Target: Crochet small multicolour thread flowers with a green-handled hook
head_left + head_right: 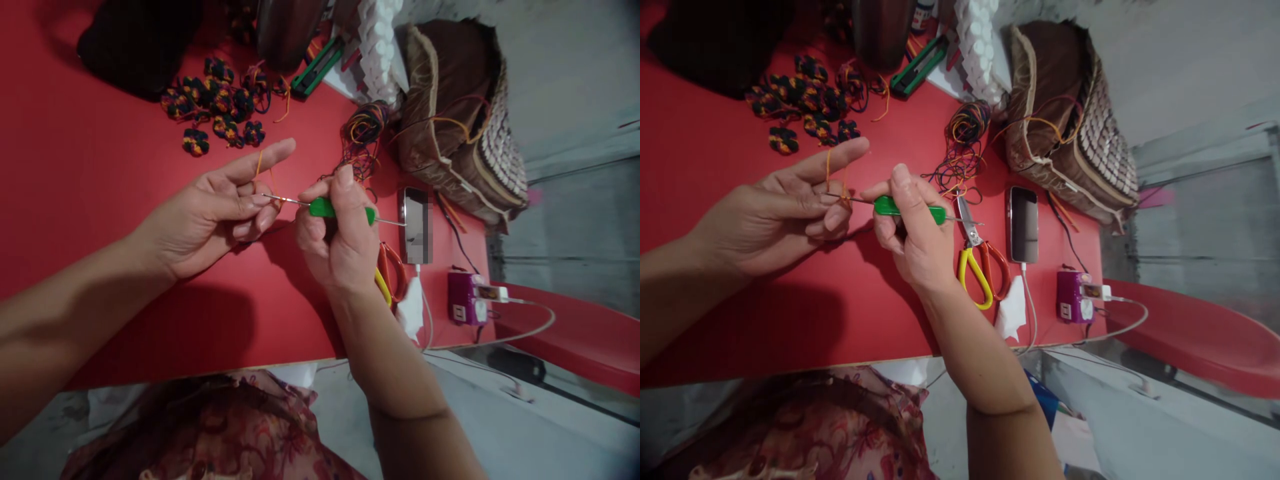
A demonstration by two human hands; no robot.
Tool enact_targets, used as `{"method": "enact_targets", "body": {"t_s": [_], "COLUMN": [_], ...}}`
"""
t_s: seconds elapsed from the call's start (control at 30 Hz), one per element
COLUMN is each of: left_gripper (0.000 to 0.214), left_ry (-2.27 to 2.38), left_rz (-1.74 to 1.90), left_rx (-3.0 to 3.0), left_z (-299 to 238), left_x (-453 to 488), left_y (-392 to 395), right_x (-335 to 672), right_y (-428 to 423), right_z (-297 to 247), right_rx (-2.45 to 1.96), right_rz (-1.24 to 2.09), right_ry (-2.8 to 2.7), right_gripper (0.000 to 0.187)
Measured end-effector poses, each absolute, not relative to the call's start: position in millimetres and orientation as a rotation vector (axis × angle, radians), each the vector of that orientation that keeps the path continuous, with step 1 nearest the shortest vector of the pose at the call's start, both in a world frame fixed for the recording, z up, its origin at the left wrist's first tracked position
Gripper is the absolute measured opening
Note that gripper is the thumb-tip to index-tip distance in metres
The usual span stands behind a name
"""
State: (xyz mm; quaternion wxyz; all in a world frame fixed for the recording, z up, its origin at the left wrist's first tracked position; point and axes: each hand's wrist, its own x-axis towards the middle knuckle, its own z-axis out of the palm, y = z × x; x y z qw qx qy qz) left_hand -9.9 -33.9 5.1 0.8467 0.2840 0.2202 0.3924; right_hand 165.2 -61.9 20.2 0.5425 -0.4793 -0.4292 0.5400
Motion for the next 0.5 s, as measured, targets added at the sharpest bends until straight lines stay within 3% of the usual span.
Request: {"method": "enact_targets", "body": {"t_s": [0.27, 0.5], "left_gripper": [0.072, 0.069], "left_ry": [0.461, 0.484], "left_rz": [0.863, 0.896], "left_rx": [0.641, 0.643], "left_z": [3.8, 2.5], "left_x": [-8.6, -8.3], "left_y": [-35.3, -35.1], "right_x": [164.8, 161.8], "right_y": [-55.8, -60.1], "right_z": [16.5, 12.0], "right_rx": [-1.104, -1.108], "right_rz": [1.388, 1.267], "right_ry": [-0.915, -0.953], "right_gripper": [0.049, 0.045]}}
